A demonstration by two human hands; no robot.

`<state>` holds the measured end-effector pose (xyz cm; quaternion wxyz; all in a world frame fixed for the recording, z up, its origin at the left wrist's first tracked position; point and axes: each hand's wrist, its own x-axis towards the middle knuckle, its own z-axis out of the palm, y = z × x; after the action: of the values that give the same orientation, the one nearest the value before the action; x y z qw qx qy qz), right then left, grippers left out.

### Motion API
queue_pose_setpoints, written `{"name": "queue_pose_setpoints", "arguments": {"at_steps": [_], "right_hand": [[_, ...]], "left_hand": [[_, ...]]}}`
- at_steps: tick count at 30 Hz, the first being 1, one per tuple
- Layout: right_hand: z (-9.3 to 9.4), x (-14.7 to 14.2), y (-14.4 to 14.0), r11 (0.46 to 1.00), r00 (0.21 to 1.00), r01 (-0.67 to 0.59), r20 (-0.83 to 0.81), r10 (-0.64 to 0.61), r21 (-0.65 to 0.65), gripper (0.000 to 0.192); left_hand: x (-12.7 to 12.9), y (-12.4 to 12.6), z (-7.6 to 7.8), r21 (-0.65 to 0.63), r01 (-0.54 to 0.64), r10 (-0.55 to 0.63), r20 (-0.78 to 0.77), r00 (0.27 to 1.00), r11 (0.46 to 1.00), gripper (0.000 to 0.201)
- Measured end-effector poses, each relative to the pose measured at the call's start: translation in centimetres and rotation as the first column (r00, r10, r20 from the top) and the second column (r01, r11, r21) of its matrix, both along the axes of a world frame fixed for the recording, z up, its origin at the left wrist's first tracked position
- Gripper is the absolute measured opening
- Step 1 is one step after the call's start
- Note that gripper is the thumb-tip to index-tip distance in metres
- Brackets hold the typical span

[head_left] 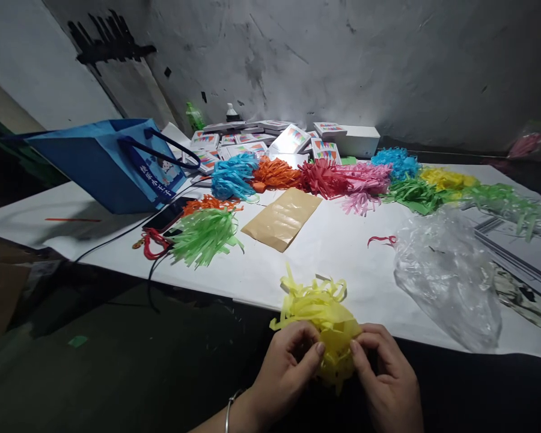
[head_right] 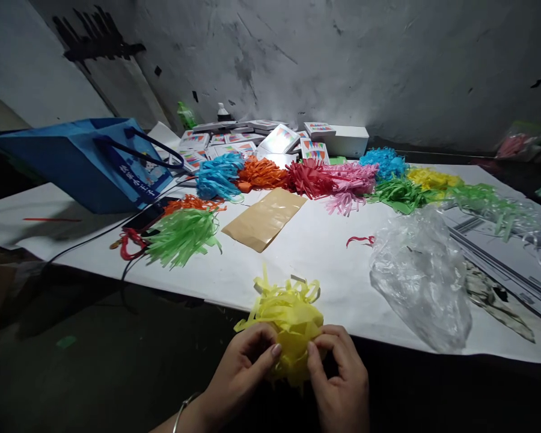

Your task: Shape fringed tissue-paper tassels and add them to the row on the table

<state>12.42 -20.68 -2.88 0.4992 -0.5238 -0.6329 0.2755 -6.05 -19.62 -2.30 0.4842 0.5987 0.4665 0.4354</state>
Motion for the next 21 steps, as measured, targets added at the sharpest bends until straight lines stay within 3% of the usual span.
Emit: {"name": "queue_pose_setpoints", "arguments": {"at_steps": [5,7,11,14,16,18,21], "right_hand": [[-0.6,-1.0,-0.5,0.998,0.997,0.069,-0.046,-0.069,-0.002,0.01],[-0.6,-1.8,-0.8,0.994,0.992,0.11,-0.054,-0.11,0.007,0.024],[-0.4,-2.3,-0.6,0.985,0.974,0.071,0.2,-0.103,0.16,0.043],[-0.2,-2.0,0.4,0.942,0.908,-0.056,0.409,-0.09,0.332,0.036],[-0.1,-1.6,1.1,0.918,0.889,-0.098,0.448,-0.093,0.384,0.027],[-0.1,-1.3,1.5,0.913,0.906,-0.041,0.4,-0.137,0.405,0.02],[-0.4,-1.0,1.7,0.936,0.933,0.018,0.33,-0.142,0.352,0.02]], "left_hand": [[0.1,-0.1,-0.5,0.029,-0.007,0.007,0.011,1.0,1.0,0.027],[0.2,-0.2,-0.4,0.119,0.005,-0.004,-0.01,1.0,0.993,0.023],[0.3,-0.1,-0.2,0.303,0.045,-0.018,-0.094,0.995,0.952,0.017],[0.1,-0.2,-0.3,0.366,0.084,-0.031,-0.147,0.989,0.927,0.014],[-0.2,-0.2,-0.5,0.394,0.095,-0.035,-0.156,0.987,0.914,0.012],[-0.4,-0.2,-0.7,0.373,0.077,-0.029,-0.132,0.991,0.925,0.013],[-0.5,0.1,-0.9,0.224,0.048,-0.035,-0.062,0.997,0.973,0.016]]}}
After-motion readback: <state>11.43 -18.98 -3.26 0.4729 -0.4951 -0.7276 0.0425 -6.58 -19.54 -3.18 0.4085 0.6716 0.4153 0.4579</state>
